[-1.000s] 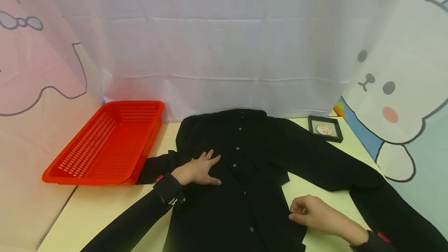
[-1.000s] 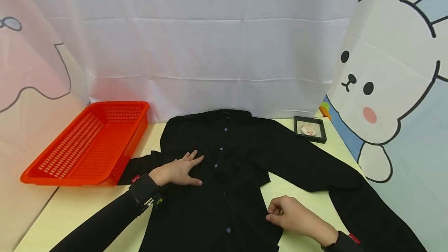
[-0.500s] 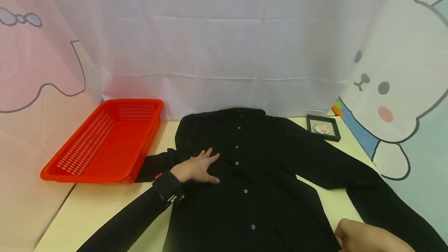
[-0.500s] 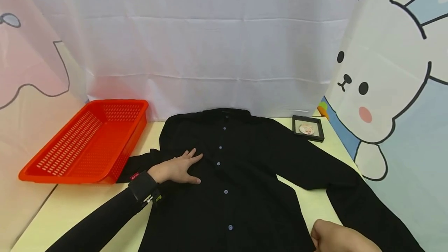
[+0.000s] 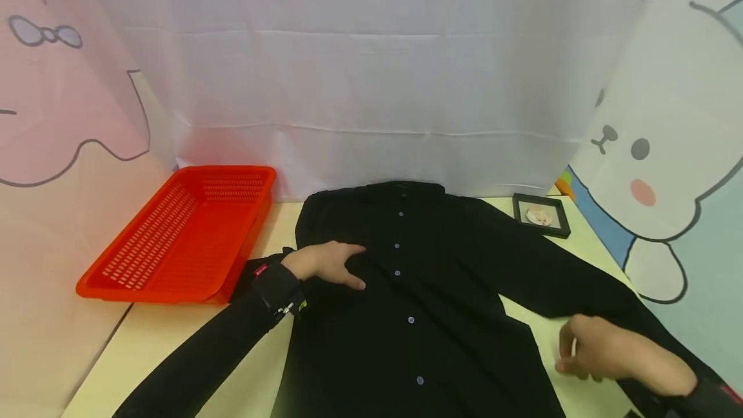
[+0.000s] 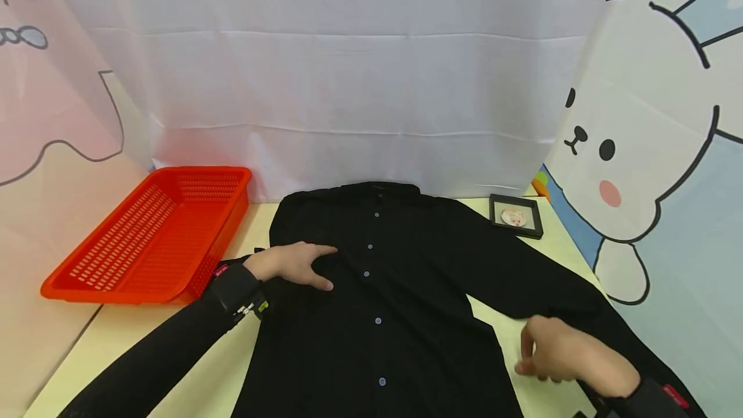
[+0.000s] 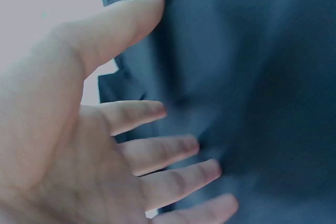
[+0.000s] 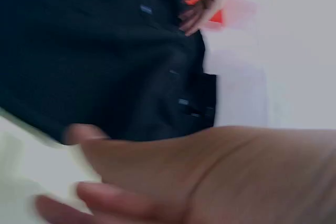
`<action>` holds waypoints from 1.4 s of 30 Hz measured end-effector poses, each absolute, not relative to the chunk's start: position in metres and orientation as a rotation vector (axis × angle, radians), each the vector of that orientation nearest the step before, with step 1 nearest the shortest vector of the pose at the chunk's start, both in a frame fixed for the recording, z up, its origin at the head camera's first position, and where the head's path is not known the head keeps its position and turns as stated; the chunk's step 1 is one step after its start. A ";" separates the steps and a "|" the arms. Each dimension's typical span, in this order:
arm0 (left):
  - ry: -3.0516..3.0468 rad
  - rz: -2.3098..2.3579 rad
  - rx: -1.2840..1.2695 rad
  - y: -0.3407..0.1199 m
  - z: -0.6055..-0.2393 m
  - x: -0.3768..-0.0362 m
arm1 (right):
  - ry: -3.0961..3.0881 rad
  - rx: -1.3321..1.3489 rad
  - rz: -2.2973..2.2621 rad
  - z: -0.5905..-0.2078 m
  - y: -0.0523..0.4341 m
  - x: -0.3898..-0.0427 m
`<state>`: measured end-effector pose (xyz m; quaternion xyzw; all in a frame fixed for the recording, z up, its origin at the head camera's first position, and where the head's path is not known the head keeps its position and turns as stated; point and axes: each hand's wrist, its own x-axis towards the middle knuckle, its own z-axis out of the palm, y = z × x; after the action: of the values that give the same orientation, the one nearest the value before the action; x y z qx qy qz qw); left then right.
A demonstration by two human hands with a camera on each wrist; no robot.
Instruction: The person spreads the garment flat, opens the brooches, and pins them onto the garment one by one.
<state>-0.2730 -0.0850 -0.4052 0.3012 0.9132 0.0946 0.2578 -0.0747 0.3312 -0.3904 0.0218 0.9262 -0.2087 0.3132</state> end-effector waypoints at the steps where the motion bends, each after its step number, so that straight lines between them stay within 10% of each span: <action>1: 2.511 0.269 0.830 -0.084 -0.399 -0.277 | 2.504 0.010 -0.573 -0.382 0.333 -0.084; 10: 2.754 0.395 0.943 -0.075 -0.361 -0.313 | 2.882 -0.415 -0.634 -0.333 0.316 -0.173; 20: 2.696 0.265 0.855 -0.052 -0.403 -0.340 | 2.745 -0.409 -0.589 -0.393 0.271 -0.260; 42: 2.544 0.168 0.627 -0.042 -0.433 -0.346 | 2.578 -0.190 -0.360 -0.437 0.271 -0.303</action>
<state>-0.3459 -0.0425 -0.4330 0.2308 0.9369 0.0619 0.2551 -0.3026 0.2707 -0.4369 -0.0703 0.9531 -0.1329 0.2628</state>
